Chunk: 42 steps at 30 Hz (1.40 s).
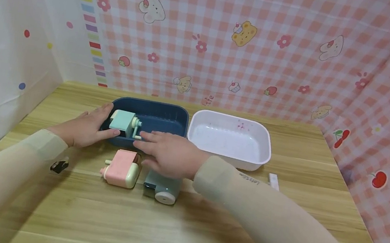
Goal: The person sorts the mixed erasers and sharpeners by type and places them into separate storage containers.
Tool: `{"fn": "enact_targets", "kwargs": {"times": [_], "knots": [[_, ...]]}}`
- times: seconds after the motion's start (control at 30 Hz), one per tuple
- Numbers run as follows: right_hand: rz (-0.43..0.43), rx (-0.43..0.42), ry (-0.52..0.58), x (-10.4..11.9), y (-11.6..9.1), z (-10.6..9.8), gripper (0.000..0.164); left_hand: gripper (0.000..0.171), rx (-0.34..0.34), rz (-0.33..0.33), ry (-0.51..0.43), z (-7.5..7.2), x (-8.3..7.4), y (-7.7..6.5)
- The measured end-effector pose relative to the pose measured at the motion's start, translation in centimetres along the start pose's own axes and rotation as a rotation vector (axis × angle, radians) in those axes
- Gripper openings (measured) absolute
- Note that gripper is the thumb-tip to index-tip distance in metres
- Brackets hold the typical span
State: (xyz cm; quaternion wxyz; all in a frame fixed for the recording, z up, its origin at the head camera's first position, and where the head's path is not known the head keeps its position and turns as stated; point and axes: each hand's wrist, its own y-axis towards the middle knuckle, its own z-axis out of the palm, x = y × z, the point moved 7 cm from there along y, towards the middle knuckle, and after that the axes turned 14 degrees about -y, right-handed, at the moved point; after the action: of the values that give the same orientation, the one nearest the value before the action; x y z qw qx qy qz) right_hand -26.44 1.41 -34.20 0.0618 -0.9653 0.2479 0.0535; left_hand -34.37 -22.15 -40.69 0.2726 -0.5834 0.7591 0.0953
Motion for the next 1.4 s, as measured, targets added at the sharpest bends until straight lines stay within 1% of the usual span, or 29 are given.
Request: {"fn": "enact_targets", "kwargs": {"times": [0.3, 0.4, 0.6, 0.7, 1.0, 1.23, 1.3, 1.4], "knots": [[-0.038, 0.052, -0.008, 1.7, 1.1, 0.7, 0.063, 0.113, 0.002, -0.005, 0.003, 0.0, 0.1, 0.1], [-0.055, 0.048, -0.008, 2.4, 1.4, 1.0, 0.063, 0.112, 0.007, -0.007, 0.003, 0.0, 0.1, 0.0], [-0.117, 0.037, -0.056, 3.8, 2.3, 1.4, 0.066, 0.113, 0.006, -0.005, 0.002, 0.0, 0.1, -0.1], [-0.134, 0.038, -0.069, 4.3, 2.7, 1.5, 0.066, 0.113, 0.006, -0.004, 0.003, -0.1, 0.0, -0.2], [-0.156, 0.06, -0.112, 5.2, 3.6, 2.1, 0.057, 0.114, -0.001, 0.002, -0.004, -0.1, -0.1, -0.1], [-0.162, 0.1, -0.1, 5.4, 4.2, 2.2, 0.056, 0.113, -0.003, 0.005, -0.009, -0.1, -0.1, -0.1], [-0.173, 0.095, -0.12, 5.4, 4.4, 2.2, 0.055, 0.113, -0.005, 0.008, -0.014, -0.1, -0.1, -0.1], [-0.199, 0.058, -0.153, 5.6, 4.7, 2.0, 0.053, 0.113, -0.007, 0.008, -0.017, -0.1, -0.1, -0.1]]}}
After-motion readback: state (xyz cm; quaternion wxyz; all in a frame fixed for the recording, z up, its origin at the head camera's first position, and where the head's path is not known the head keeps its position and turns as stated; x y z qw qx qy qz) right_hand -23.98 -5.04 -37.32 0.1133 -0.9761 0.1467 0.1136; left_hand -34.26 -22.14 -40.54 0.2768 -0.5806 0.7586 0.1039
